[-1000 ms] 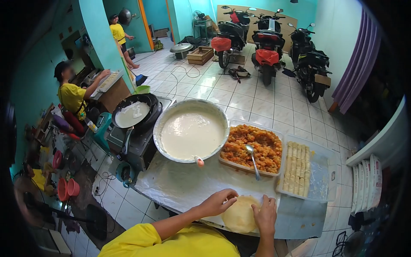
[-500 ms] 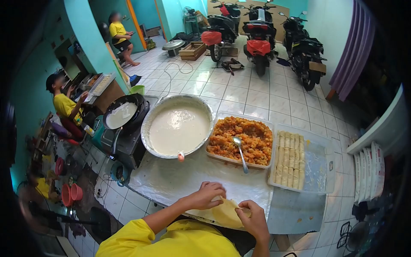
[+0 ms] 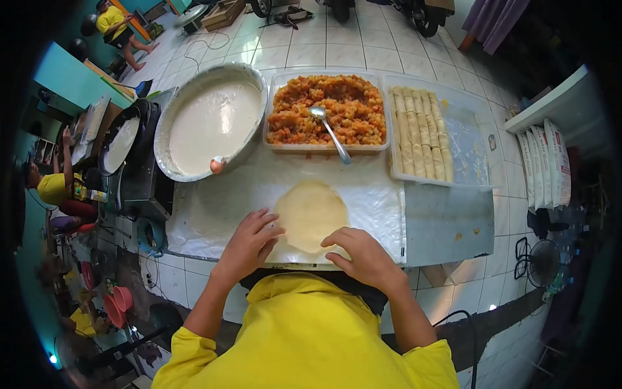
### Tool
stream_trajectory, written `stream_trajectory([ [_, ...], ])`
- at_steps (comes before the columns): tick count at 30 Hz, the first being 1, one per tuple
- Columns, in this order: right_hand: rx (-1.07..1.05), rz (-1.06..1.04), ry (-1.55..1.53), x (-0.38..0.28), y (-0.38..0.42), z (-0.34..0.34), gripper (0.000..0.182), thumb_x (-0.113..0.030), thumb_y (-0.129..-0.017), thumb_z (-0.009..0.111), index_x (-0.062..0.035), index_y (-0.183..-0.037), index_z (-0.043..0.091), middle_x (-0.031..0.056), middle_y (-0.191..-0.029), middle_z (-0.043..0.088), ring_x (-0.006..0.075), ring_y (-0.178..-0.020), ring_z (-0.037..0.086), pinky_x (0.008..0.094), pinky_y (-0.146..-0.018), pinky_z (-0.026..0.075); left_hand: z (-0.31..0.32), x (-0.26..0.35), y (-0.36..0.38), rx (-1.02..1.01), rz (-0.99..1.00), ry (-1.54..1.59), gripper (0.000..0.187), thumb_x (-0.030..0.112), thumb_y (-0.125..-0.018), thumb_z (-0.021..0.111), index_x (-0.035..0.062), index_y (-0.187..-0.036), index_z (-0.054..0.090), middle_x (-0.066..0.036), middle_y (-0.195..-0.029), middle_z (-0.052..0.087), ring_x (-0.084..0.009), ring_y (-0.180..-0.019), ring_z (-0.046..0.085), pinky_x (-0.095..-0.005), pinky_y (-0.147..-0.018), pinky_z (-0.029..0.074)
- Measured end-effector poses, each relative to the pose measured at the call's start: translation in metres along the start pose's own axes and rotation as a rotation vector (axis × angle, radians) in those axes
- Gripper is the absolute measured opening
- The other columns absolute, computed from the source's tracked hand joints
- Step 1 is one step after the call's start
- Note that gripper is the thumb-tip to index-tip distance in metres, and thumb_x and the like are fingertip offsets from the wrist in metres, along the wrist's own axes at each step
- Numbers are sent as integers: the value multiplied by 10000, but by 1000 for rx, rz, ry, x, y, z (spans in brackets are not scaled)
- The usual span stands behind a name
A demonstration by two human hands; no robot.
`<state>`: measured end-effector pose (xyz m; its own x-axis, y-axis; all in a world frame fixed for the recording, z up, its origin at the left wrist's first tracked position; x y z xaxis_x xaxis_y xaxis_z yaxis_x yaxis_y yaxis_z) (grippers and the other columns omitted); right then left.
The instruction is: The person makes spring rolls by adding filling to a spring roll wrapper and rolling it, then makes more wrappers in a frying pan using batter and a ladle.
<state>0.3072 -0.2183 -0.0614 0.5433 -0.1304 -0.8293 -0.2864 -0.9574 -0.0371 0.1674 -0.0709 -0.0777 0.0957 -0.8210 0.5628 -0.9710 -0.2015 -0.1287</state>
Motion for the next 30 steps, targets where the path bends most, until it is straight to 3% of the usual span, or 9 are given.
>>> stream_trajectory([
  [2, 84, 22, 9, 3, 2, -5, 237, -59, -851, 749, -38, -1072, 665, 156, -1044, 679, 354, -1043, 647, 424, -929, 504, 8, -10, 28, 10, -127, -39, 330, 1, -861, 685, 94, -1178, 689, -149, -1375, 586, -386, -1381, 471, -519, -1176, 350],
  [5, 533, 19, 296, 3, -23, -61, 298, -90, -845, 776, -18, -1093, 630, 171, -1054, 637, 389, -983, 636, 455, -891, 506, 14, 0, 44, 70, -144, 29, 311, 13, -865, 688, 85, -1168, 688, -162, -1401, 570, -408, -1397, 449, -526, -1178, 346],
  [8, 583, -18, 506, 16, -80, -68, 306, -69, -883, 715, -26, -1156, 585, 182, -1069, 599, 405, -958, 635, 473, -846, 518, 27, 29, 24, 107, -68, 133, 284, 32, -880, 693, 66, -1162, 682, -163, -1385, 577, -406, -1388, 457, -527, -1175, 350],
  [11, 408, 134, 636, 39, -107, -57, 264, -10, -917, 604, -18, -1173, 542, 212, -1079, 572, 422, -935, 645, 486, -804, 536, 33, 42, 11, 140, -18, 175, 274, 37, -882, 699, 61, -1154, 679, -153, -1350, 598, -391, -1369, 482, -525, -1170, 361],
  [14, 446, 144, 663, 41, -119, -70, 274, -66, -959, 596, -9, -1220, 533, 236, -1054, 587, 474, -947, 624, 552, -810, 510, 36, 43, 7, 153, -10, 217, 267, 34, -885, 696, 66, -1150, 680, -142, -1317, 619, -381, -1350, 506, -521, -1165, 371],
  [18, 400, 143, 780, 40, -148, -77, 225, 51, -885, 542, 16, -1107, 531, 243, -991, 571, 435, -900, 659, 514, -774, 548, 34, 39, 8, 169, -20, 271, 262, 12, -882, 694, 62, -1140, 687, -135, -1281, 641, -379, -1314, 535, -510, -1139, 399],
  [20, 238, 212, 830, 53, -160, -74, 207, 29, -882, 559, 15, -1088, 556, 236, -979, 582, 427, -905, 660, 509, -776, 549, 29, 38, 8, 179, -10, 291, 256, 3, -881, 693, 60, -1131, 692, -133, -1264, 651, -378, -1298, 548, -501, -1125, 414],
  [25, 285, 246, 846, 30, -163, -87, 129, -92, -917, 647, 0, -1000, 613, 209, -995, 595, 393, -930, 661, 487, -789, 555, 18, 20, 14, 279, -93, 315, 240, -17, -867, 699, 53, -1096, 709, -128, -1213, 676, -368, -1263, 574, -463, -1076, 455],
  [30, 349, 279, 763, 21, -163, -104, 226, -230, -920, 724, -19, -967, 659, 181, -1023, 603, 366, -954, 657, 475, -805, 556, 15, 7, 14, 279, -115, 334, 247, -22, -867, 695, 52, -1102, 707, -125, -1197, 678, -361, -1248, 582, -457, -1065, 463],
])
Point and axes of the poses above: each hand's wrist, its own y-axis away from the middle knuckle, its own z-axis out of the palm, x = y × z, the point moved 9 cm from there along -y, towards the middle knuckle
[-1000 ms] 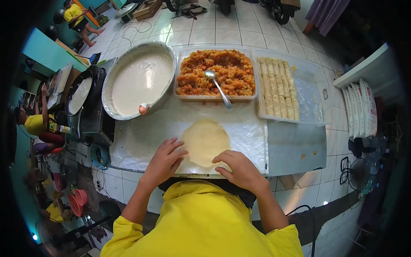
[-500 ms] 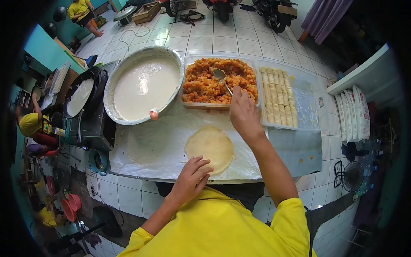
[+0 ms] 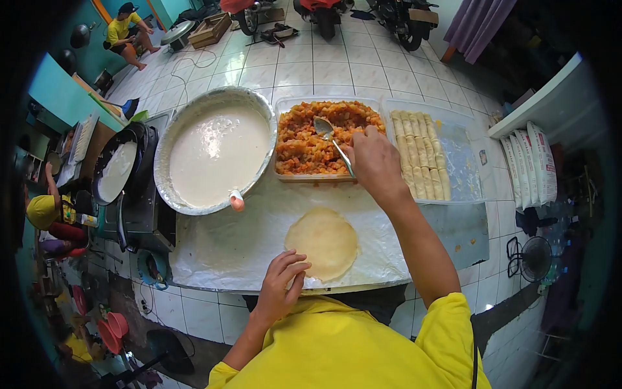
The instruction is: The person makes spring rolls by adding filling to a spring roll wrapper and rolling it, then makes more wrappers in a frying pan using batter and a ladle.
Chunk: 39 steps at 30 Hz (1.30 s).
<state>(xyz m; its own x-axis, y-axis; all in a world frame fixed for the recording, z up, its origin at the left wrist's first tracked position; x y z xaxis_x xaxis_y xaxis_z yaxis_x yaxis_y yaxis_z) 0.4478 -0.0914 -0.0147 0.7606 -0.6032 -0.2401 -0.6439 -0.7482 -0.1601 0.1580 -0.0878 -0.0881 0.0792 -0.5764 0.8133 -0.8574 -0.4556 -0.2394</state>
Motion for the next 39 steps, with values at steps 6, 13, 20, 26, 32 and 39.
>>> stream_trajectory([
  [6, -51, -64, 250, -17, -7, 29, 251, -271, -886, 758, -28, -919, 706, 146, -1039, 611, 321, -969, 655, 434, -817, 546, -2, 2, -6, -20, 30, -2, 245, -24, -871, 687, 48, -1104, 709, -126, -1183, 678, -354, -1238, 586, -450, -1052, 470],
  [13, -92, -22, 282, -21, -19, 25, 172, -66, -848, 682, 1, -1006, 678, 162, -1058, 617, 350, -1039, 654, 454, -814, 565, -8, -5, 1, 20, -10, 17, 245, -25, -873, 684, 41, -1108, 706, -125, -1175, 678, -350, -1226, 590, -442, -1046, 471],
  [20, -44, -92, 128, -23, -12, 5, 200, 31, -887, 549, -7, -1071, 481, 237, -999, 636, 439, -921, 678, 527, -772, 554, -7, -12, 5, -7, -41, 53, 232, -13, -878, 689, 33, -1106, 702, -125, -1168, 681, -344, -1204, 599, -439, -1039, 471],
  [26, -31, -156, -130, -49, -13, 29, 102, -34, -927, 511, -22, -1028, 508, 243, -931, 665, 465, -870, 675, 565, -747, 532, -12, -12, 2, 14, -42, 29, 241, -9, -885, 686, 33, -1122, 698, -124, -1172, 681, -349, -1209, 596, -443, -1046, 460],
  [32, -26, -200, -318, -56, 16, 28, 110, -96, -940, 545, -19, -1001, 595, 242, -839, 676, 444, -820, 678, 554, -735, 520, -11, -18, 8, 33, -72, 31, 253, -7, -890, 679, 39, -1139, 694, -125, -1180, 678, -351, -1211, 592, -442, -1043, 458],
  [39, -134, -137, -552, -34, 13, 44, 163, -129, -969, 585, -3, -1038, 662, 185, -856, 691, 326, -788, 704, 430, -723, 545, -13, -11, 1, 43, -54, 22, 242, 4, -893, 681, 36, -1132, 693, -129, -1158, 676, -349, -1163, 601, -440, -1020, 469],
])
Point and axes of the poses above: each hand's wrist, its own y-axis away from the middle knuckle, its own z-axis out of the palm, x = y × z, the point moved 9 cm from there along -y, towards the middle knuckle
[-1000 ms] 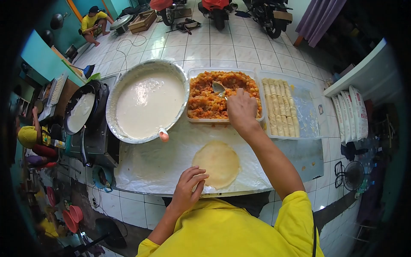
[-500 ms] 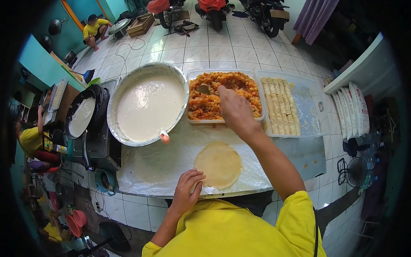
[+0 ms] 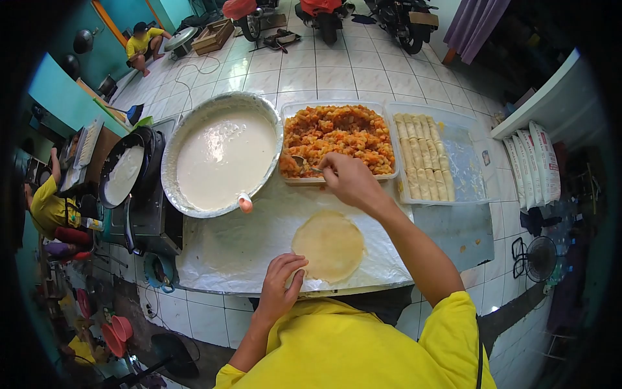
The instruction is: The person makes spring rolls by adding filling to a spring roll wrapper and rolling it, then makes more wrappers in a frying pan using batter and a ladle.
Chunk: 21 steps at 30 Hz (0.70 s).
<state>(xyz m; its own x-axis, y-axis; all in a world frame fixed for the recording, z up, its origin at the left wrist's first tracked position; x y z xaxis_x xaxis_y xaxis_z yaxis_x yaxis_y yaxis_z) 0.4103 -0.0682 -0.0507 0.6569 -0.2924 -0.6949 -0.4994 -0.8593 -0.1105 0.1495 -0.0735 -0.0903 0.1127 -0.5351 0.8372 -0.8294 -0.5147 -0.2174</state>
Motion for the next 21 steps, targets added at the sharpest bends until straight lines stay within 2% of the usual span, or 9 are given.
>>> stream_trajectory([
  [2, -125, 201, -160, 28, -8, 11, 184, -158, -983, 591, -19, -1078, 664, 77, -792, 642, 163, -646, 623, 341, -587, 503, -3, 2, -2, 16, 14, -20, 233, 7, -889, 686, 27, -1120, 693, -131, -1138, 675, -348, -1131, 609, -440, -1007, 478],
  [3, -125, 198, -162, 21, -8, 6, 184, -158, -983, 591, -19, -1078, 664, 77, -792, 642, 163, -646, 623, 341, -587, 503, -5, 2, -2, 26, 16, -22, 232, 4, -889, 685, 28, -1119, 692, -131, -1135, 676, -347, -1123, 610, -439, -997, 479],
  [5, -274, 497, -363, 28, 4, 14, 192, -180, -1001, 591, -42, -1116, 658, 3, -767, 559, 66, -576, 482, 268, -484, 404, -7, 1, -3, 38, 18, -25, 231, 2, -888, 684, 28, -1117, 690, -130, -1133, 677, -345, -1114, 611, -437, -988, 480],
  [8, -252, 474, -351, 28, 9, 12, 198, -186, -1015, 581, -61, -1156, 644, -11, -754, 548, 57, -532, 423, 255, -441, 331, -6, 0, 1, 41, 13, -53, 230, 1, -886, 684, 32, -1114, 689, -130, -1126, 678, -344, -1102, 612, -434, -970, 480],
  [13, -211, 402, -407, 34, 39, -9, 197, -200, -1041, 568, -57, -1159, 633, -41, -743, 521, 36, -532, 383, 247, -446, 306, -12, -3, 5, 106, -14, -74, 225, -3, -889, 670, 27, -1111, 686, -145, -1103, 689, -362, -1069, 623, -431, -961, 477],
  [15, -195, 319, -439, 29, 64, -20, 226, -192, -1022, 588, -13, -1142, 654, -2, -813, 582, 67, -742, 500, 260, -651, 421, -16, -6, 4, 125, -29, -100, 213, -2, -897, 663, 24, -1107, 687, -149, -1091, 693, -364, -1061, 626, -432, -956, 479],
  [17, -195, 376, -461, 18, 102, -27, 219, -172, -1014, 603, -17, -1159, 659, -3, -817, 578, 69, -727, 489, 257, -635, 416, -19, -7, 6, 134, -51, -125, 202, -1, -905, 656, 21, -1103, 687, -152, -1079, 697, -366, -1053, 630, -433, -951, 480],
  [19, -43, 239, -295, 9, 137, -42, 210, -141, -1011, 603, -32, -1179, 669, 13, -812, 574, 77, -702, 484, 263, -618, 418, -29, -10, 6, 213, -94, -113, 176, 6, -922, 645, 19, -1091, 692, -153, -1068, 701, -358, -1049, 635, -431, -941, 485],
  [21, 10, 339, -316, 12, 177, -30, 205, -85, -1000, 604, -44, -1188, 675, 46, -824, 596, 98, -680, 501, 285, -613, 434, -31, -14, 7, 227, -121, -100, 160, 10, -934, 636, 19, -1081, 697, -151, -1069, 704, -347, -1052, 639, -423, -936, 488],
])
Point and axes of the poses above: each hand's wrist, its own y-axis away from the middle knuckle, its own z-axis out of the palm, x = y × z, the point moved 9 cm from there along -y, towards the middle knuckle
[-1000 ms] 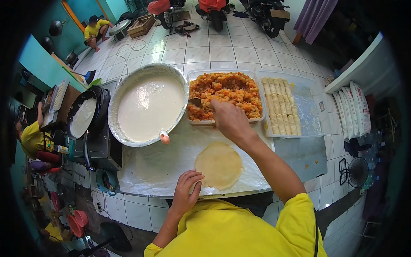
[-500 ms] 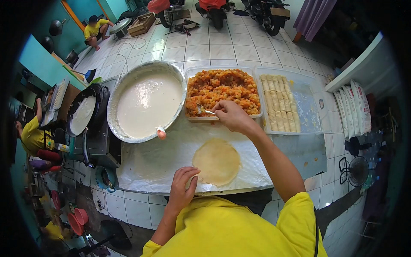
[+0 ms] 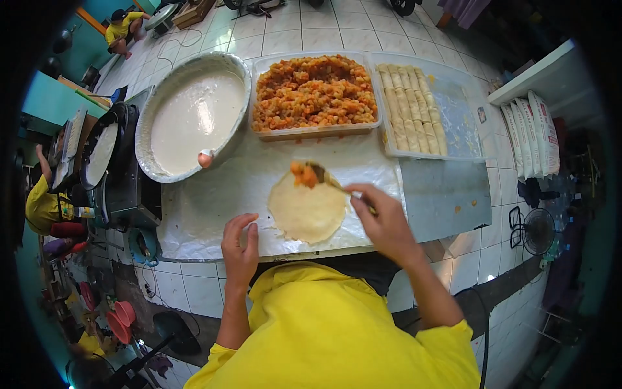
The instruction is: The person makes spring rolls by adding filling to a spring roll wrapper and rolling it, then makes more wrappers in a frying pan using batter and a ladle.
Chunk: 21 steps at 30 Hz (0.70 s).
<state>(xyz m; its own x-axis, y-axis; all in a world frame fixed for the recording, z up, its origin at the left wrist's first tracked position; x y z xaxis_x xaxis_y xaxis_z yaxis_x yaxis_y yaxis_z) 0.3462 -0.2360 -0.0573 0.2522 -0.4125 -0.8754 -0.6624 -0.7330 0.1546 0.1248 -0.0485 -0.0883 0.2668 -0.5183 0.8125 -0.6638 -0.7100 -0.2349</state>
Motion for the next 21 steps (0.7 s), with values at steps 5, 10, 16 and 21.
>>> stream_trajectory([
  [5, 130, -322, 323, 27, 42, 39, 290, 42, -936, 610, -51, -1205, 663, 150, -841, 598, 328, -696, 607, 384, -648, 497, 4, -4, -3, -17, -44, -10, 162, 43, -964, 621, 23, -1101, 705, -137, -1113, 707, -298, -1081, 648, -373, -971, 485],
  [10, 264, -366, 236, -18, 17, 4, 316, 61, -920, 617, -65, -1207, 663, 153, -822, 589, 350, -703, 610, 424, -633, 494, 3, 5, -9, -19, 36, -29, 162, 36, -944, 641, 25, -1096, 697, -141, -1092, 704, -324, -1064, 642, -399, -961, 480],
  [16, 327, -491, 342, -73, -79, 9, 190, -56, -960, 591, -59, -1127, 682, 188, -888, 652, 392, -815, 659, 480, -720, 528, 8, 16, -4, -43, 92, -45, 189, 44, -918, 665, 33, -1106, 684, -146, -1070, 698, -360, -1058, 628, -449, -1009, 450],
  [21, 190, -425, 514, -87, -124, 41, 220, -82, -935, 600, -38, -1119, 714, 210, -938, 699, 391, -880, 682, 489, -777, 536, 26, 20, 8, -130, 99, -37, 209, 60, -915, 673, 41, -1124, 678, -142, -1075, 693, -349, -1061, 630, -476, -1052, 436],
])
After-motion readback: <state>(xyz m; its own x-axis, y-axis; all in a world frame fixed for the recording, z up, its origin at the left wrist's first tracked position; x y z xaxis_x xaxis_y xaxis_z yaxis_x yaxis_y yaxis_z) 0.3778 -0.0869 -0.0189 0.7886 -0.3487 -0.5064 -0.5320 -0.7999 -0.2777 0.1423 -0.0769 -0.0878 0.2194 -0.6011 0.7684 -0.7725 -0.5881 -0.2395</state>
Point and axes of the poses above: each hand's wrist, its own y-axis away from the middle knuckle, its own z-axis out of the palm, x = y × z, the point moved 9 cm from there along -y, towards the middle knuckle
